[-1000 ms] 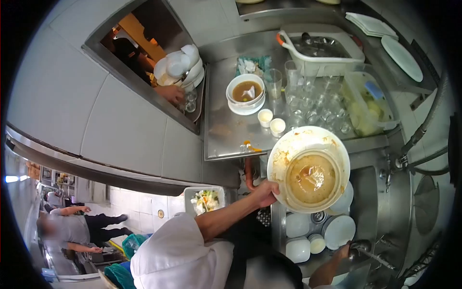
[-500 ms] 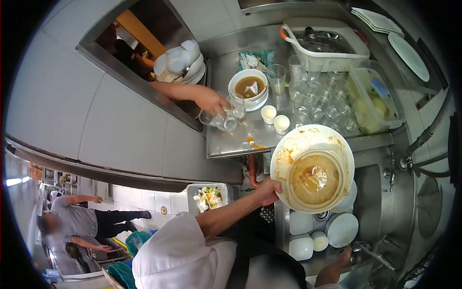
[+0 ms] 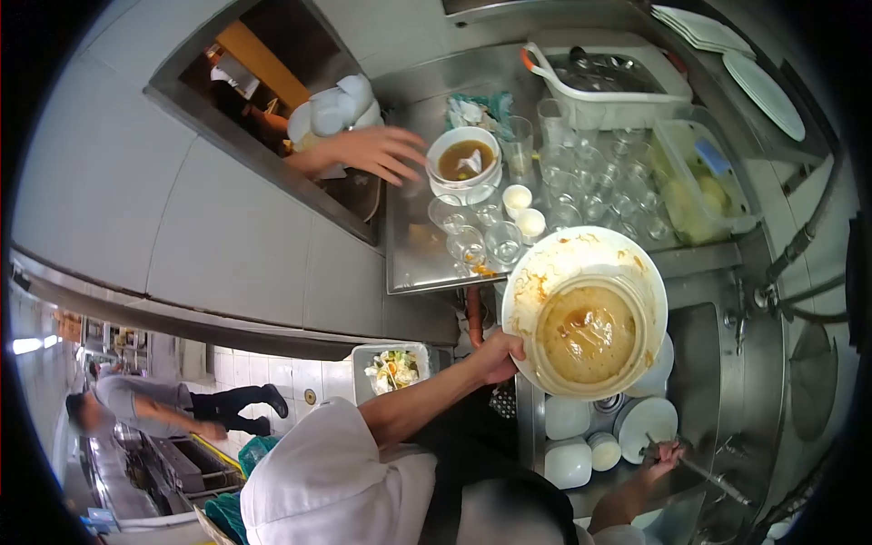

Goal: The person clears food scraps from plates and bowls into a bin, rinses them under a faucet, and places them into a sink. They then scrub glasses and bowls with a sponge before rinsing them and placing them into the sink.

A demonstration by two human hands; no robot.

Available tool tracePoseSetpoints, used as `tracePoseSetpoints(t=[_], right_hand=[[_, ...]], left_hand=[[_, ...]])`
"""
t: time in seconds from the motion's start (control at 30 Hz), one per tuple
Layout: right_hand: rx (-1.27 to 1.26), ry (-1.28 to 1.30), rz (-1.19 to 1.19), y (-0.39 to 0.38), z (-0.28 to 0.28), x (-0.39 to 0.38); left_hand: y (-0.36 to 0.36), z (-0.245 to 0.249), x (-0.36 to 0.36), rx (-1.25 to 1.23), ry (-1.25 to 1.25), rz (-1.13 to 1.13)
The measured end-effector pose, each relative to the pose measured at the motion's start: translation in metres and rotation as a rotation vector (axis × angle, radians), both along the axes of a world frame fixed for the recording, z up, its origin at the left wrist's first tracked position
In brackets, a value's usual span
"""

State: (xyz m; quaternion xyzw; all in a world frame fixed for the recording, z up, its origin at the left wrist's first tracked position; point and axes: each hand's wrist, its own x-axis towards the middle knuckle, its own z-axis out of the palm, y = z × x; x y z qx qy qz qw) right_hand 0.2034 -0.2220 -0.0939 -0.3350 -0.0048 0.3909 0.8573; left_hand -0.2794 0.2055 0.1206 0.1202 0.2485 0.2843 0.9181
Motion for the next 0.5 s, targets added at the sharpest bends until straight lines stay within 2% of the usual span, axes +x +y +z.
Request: tracePoseSetpoints(t=[0.03,0.07,0.1,0.13,0.17,0.2,0.23,0.27,0.3,0.33,0.43,0.5], right_hand=[[-0.333,-0.586,-0.194,0.0,-0.033,-0.004],[-0.46,-0.709,-0.386,0.017,-0.025,-0.02],[-0.625,-0.808,-0.583,0.044,-0.006,-0.043],[-0.698,-0.575,-0.379,0.042,0.002,-0.042],[-1.26,-1.408,-0.431,0.064,0.021,-0.057],[-1.236,-1.745,-0.529,0.061,0.005,-0.045],[-0.948,-1.336,-0.327,0.072,0.012,-0.047],[-0.347,-0.643,-0.309,0.083,0.02,-0.049],[-0.09,-0.154,-0.419,0.091,0.028,-0.052],[0.143,0.151,-0.437,0.123,0.07,-0.059],[0.009,0.154,-0.231,0.122,0.078,-0.051],[-0.314,0.058,-0.141,0.121,0.085,-0.057]], left_hand=[[-0.002,-0.012,-0.002,0.005,-0.006,-0.015],[-0.002,-0.053,-0.012,-0.064,0.044,-0.064],[0.004,-0.039,-0.014,-0.072,0.046,-0.054],[0.011,-0.024,-0.014,-0.079,0.048,-0.044],[0.02,-0.024,-0.017,-0.094,0.115,-0.093],[0.026,-0.022,-0.017,-0.157,0.019,-0.082],[0.034,-0.005,-0.01,-0.087,0.072,-0.086],[0.041,-0.007,-0.012,-0.065,0.113,-0.072],[0.044,-0.008,-0.01,-0.066,0.078,-0.089],[0.049,-0.012,-0.007,-0.054,0.044,-0.067],[0.057,-0.024,-0.004,-0.001,0.107,-0.071],[0.058,-0.014,-0.006,-0.028,0.095,-0.082]])
